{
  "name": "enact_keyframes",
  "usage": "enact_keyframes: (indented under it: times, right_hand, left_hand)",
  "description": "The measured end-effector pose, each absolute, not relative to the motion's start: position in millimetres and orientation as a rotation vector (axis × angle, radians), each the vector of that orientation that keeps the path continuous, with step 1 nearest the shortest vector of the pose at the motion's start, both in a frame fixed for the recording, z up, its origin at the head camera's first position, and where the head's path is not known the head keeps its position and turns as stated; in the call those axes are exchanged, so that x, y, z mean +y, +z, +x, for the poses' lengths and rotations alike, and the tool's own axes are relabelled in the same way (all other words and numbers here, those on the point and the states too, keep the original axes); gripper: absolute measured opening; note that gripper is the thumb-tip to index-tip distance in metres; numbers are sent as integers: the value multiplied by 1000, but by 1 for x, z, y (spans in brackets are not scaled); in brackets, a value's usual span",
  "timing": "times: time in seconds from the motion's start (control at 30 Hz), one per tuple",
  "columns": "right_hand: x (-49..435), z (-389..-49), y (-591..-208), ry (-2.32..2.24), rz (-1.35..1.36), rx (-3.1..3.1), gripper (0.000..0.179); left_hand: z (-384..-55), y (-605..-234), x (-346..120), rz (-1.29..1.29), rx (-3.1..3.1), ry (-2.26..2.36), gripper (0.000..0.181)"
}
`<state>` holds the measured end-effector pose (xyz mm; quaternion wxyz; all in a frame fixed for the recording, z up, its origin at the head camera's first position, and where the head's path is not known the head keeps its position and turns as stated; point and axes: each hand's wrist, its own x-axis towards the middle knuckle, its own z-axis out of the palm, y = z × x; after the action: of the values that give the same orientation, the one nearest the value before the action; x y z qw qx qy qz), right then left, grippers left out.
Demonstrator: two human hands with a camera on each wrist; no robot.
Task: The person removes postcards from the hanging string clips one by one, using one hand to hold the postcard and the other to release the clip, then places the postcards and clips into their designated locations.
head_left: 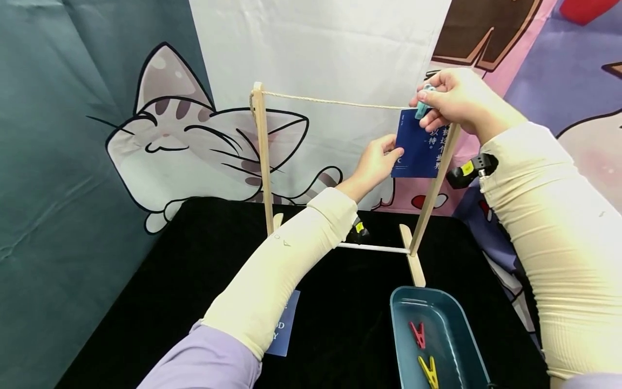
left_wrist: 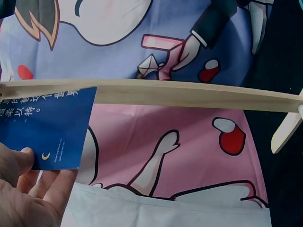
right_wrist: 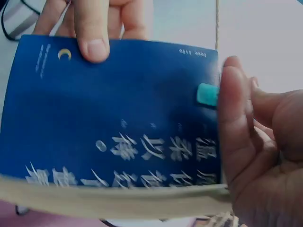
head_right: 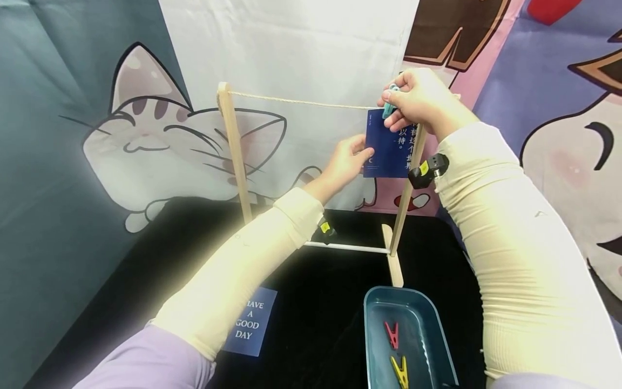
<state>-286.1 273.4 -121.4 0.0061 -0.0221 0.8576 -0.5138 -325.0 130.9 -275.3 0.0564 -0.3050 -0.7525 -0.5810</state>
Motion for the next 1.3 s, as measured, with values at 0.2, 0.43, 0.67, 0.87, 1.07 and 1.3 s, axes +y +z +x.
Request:
enact_keyframes:
  times: [0.2, 0.43, 0.67, 0.87, 1.07, 1.3]
  right_hand:
    - [256, -289, -143, -2424, -129, 2167, 12]
    - [248, -291, -160, -2943, -603, 1341, 16]
    - [256, -282, -167, -2870, -690, 1401, 21]
    - [285, -268, -192, -2560, -568, 1798, 27]
    - [328, -238, -257, -1944, -565, 2209, 13]
    - [355, -188, -341, -1385, -418, 2394, 17]
  left_hand:
    - [-325, -272, 128, -910, -2301, -1717, 21]
    - [-321, -274, 126, -888, -2391, -1726, 20]
    - [-325, -281, 111, -876, -2375, -1880, 16]
    - [-326, -290, 87, -845, -2417, -1850, 31]
    - [-316, -316, 39, -845, -2447, -1787, 62]
    - [-290, -362, -38, -903, -2536, -1681, 22]
